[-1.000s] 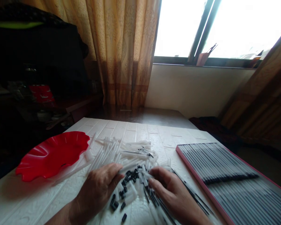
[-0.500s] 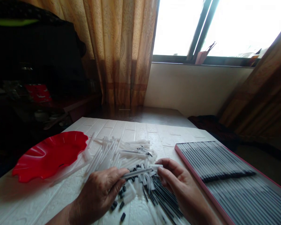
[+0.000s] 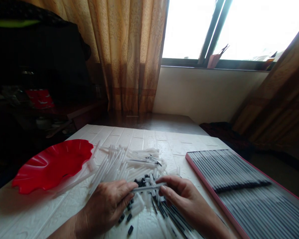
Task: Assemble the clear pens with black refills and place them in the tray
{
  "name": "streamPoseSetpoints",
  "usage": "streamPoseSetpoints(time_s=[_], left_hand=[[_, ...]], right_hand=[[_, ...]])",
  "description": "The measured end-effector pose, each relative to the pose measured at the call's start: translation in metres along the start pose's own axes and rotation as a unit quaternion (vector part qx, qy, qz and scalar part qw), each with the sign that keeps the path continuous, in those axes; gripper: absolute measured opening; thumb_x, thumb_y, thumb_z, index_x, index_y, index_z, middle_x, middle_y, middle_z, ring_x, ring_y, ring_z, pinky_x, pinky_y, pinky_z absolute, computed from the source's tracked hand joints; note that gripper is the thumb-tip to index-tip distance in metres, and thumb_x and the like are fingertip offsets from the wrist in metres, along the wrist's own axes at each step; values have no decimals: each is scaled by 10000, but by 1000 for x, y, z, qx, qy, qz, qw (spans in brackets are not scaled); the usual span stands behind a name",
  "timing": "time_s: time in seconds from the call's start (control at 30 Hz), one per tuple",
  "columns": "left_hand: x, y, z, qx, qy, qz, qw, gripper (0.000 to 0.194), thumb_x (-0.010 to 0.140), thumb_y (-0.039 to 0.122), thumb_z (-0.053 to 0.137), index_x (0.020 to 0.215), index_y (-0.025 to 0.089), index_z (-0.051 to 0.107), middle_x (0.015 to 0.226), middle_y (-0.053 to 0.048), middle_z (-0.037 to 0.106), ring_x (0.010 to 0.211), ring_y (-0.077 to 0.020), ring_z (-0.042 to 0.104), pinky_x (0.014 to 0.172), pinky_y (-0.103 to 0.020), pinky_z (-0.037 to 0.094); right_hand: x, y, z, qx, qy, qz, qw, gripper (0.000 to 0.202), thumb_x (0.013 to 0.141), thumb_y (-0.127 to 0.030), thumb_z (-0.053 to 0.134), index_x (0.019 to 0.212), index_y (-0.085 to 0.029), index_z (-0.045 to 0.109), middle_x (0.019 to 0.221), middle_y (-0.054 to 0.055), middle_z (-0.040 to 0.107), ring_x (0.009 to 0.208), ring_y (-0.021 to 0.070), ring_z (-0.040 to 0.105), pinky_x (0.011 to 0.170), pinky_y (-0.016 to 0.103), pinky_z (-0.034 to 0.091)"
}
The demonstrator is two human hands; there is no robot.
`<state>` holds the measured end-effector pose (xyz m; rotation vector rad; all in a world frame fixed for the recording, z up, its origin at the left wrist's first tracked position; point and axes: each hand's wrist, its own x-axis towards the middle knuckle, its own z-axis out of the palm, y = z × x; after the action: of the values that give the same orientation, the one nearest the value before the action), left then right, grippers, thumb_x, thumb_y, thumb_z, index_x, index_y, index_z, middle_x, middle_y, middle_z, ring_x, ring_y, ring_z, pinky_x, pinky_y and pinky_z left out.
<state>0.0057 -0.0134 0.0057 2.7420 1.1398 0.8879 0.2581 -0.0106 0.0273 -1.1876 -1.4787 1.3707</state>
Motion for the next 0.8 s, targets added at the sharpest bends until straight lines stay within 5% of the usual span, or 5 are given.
streamPoseSetpoints(time_s=[0.17, 0.8], left_hand=[[-5, -4, 7, -33, -34, 1, 999, 270, 1069, 300, 329, 1079, 232, 590, 849, -16, 747, 704, -169, 734, 641, -234, 527], [-14, -3, 15, -40, -26, -1, 999, 215, 1055, 258, 348, 1063, 247, 563, 784, 0, 720, 658, -163, 717, 615, -225, 503]], right_hand=[[1, 1, -2, 4, -41, 11, 999, 405, 813, -535, 694, 897, -139, 711, 667, 15, 669, 517, 109, 522, 517, 234, 420], [5, 8, 5, 71, -60, 22, 995, 519, 747, -658, 721, 788, -148, 636, 602, -3, 638, 429, 74, 502, 452, 201, 358]])
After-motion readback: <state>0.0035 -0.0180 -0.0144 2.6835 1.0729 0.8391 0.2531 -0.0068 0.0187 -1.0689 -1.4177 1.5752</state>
